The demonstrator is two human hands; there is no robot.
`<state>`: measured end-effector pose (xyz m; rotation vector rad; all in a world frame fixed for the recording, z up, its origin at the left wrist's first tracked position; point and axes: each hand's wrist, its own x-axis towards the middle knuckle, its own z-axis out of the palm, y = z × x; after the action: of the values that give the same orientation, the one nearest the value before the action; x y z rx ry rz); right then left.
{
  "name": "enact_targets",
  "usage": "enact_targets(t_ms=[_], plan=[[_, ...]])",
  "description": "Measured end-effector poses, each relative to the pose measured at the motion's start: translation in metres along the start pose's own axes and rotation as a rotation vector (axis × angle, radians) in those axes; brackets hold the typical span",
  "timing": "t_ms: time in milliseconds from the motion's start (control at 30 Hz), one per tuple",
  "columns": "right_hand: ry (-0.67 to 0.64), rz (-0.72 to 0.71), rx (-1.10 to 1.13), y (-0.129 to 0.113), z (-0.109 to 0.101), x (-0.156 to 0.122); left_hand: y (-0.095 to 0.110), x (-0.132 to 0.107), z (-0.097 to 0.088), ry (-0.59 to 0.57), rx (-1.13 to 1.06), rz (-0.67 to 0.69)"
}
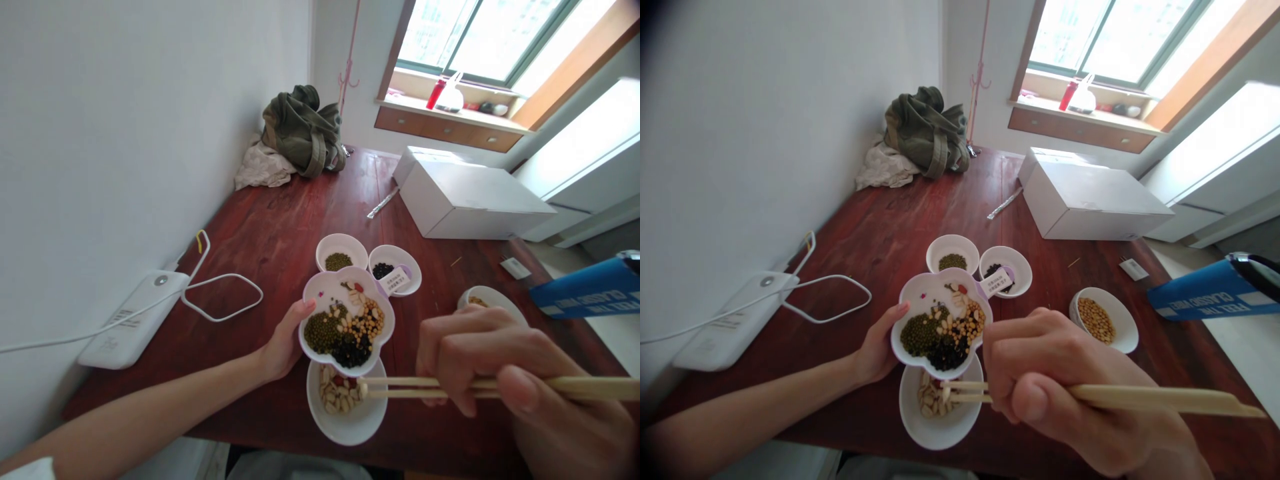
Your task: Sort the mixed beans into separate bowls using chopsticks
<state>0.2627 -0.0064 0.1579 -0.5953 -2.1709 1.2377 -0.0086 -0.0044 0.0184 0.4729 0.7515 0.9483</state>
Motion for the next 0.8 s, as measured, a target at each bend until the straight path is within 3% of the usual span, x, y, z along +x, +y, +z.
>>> enact_targets(t_ms=[100, 267, 500, 700, 800], plan=[[0.050, 0.014, -0.007, -0.004, 0.000, -0.002, -0.001, 0.000, -0.002, -0.002, -0.004, -0.003], [0.190, 0.062, -0.098, 0.017, 0.012, 0.020, -0.002, 0.000, -0.005, -0.020, -0.025, -0.031], [0.171, 0.068, -0.155, 0.027, 0.033, 0.025, -0.002, 0.001, -0.002, -0.033, -0.032, -0.027], [0.161, 0.143, -0.067, 0.021, 0.035, 0.014, -0.001, 0.001, 0.000, -0.027, -0.001, -0.020], [0.164, 0.112, -0.085, 0.024, 0.038, 0.018, -0.001, 0.001, -0.001, -0.031, -0.013, -0.012]])
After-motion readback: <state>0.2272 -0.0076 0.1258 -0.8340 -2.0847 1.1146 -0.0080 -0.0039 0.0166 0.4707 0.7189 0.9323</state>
